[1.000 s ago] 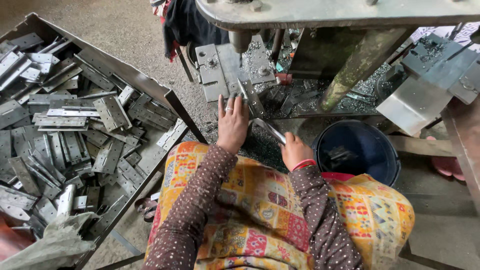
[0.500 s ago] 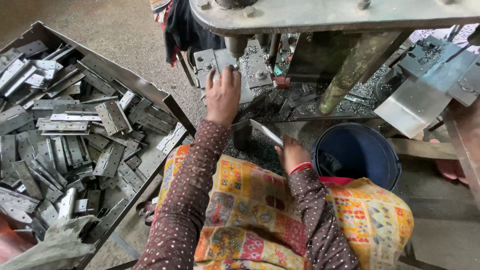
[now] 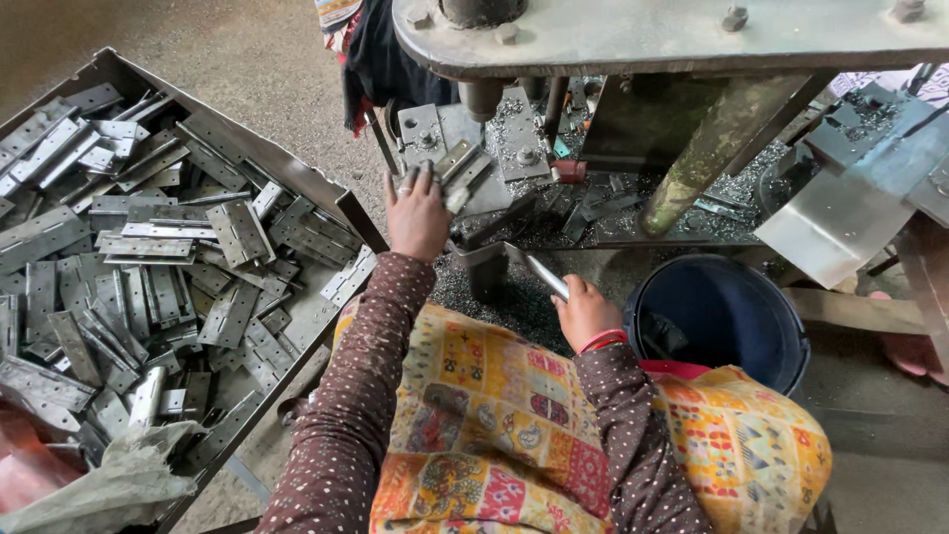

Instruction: The person repeatedly picks up metal brackets from a bin, places them into a press machine, and operates the lever to process them. The processed brackets are then removed and placed back into the bin.

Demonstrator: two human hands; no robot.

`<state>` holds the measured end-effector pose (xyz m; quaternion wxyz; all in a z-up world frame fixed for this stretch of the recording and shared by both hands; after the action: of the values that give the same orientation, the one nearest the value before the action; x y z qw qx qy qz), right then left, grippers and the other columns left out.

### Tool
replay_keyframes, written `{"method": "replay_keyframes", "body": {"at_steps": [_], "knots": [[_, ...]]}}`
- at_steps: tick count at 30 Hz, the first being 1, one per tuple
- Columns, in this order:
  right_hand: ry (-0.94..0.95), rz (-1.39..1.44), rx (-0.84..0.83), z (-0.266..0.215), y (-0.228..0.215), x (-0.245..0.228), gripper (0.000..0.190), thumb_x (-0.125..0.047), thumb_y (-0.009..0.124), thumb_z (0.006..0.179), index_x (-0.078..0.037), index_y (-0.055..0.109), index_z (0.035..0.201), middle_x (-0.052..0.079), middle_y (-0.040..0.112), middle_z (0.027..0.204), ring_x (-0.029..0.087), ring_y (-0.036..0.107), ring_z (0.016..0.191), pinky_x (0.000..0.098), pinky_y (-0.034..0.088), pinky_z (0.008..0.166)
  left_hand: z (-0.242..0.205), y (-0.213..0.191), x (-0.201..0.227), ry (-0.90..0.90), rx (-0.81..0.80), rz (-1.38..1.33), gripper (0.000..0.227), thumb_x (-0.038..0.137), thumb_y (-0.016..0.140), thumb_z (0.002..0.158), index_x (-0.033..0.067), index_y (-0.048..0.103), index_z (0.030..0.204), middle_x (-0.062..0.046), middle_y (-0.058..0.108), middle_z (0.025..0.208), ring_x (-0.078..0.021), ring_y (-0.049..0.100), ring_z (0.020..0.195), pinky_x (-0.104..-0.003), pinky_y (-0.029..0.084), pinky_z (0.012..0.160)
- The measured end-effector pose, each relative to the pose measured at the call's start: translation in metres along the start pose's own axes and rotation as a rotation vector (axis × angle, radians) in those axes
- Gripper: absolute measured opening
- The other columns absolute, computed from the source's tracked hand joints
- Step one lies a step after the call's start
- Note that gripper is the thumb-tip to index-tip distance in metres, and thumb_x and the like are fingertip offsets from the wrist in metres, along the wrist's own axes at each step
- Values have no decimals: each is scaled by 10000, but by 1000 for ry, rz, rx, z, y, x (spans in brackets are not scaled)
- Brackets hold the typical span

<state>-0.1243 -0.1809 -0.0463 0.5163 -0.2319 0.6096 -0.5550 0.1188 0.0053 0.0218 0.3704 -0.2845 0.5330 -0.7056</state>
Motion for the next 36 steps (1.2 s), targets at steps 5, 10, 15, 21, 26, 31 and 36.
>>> {"method": "replay_keyframes", "body": {"at_steps": [5,10,15,21,26,31,36], "knots": [[1,-17,-3,-3,-1,0,386,-342,715,896,-131,597,1196,132,716,1036,362,713,849,484,577,694,-22,-7,49,129,94,-59,477,249,595,919,44,635,1348,-118,536,1491,-264,436,1427,-559,143,1241],[-24,-23,25,-4,-13,-6,389,-295,719,878,-123,600,1205,143,710,1051,365,712,828,479,575,674,-10,-5,61,49,44,-216,455,309,638,911,65,664,1294,-110,594,1414,-277,468,1397,-550,167,1247],[55,-125,-165,-6,-2,2,420,-283,671,936,-88,546,1286,158,686,1102,352,728,855,458,595,700,-11,-5,64,71,94,-137,458,326,638,886,72,670,1266,-124,584,1407,-296,495,1338,-575,164,1211],[499,-117,-478,-23,53,28,334,-331,460,1128,-131,475,1395,262,618,1163,465,677,1029,536,561,855,-16,-7,58,34,182,-243,384,290,598,994,29,673,1264,-133,604,1401,-293,517,1347,-571,184,1235],[179,-285,-550,-28,40,14,677,-280,802,824,-31,435,1336,299,602,1143,464,666,1044,510,560,864,-23,0,59,75,171,-171,380,176,533,954,39,663,1284,-144,601,1393,-295,550,1322,-579,168,1236],[169,-253,-322,0,-4,0,473,-313,778,857,-53,547,1177,204,705,1014,420,730,945,530,582,811,1,10,63,72,127,-19,424,112,447,955,49,641,1327,-158,574,1396,-310,545,1307,-601,99,1206],[175,-231,-360,6,24,19,320,-275,654,997,-45,559,1199,260,731,1004,440,726,937,545,573,815,27,29,62,-12,-129,-62,377,156,388,1022,74,636,1295,-141,555,1426,-307,488,1387,-595,56,1235]]}}
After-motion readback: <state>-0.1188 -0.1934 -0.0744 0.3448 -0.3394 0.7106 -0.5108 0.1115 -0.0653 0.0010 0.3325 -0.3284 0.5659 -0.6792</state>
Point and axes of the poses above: each hand's wrist, its own z-axis towards the middle knuckle, its own y-axis out of the palm, x = y × z, the point moved 5 cm from there along z, towards the middle knuckle
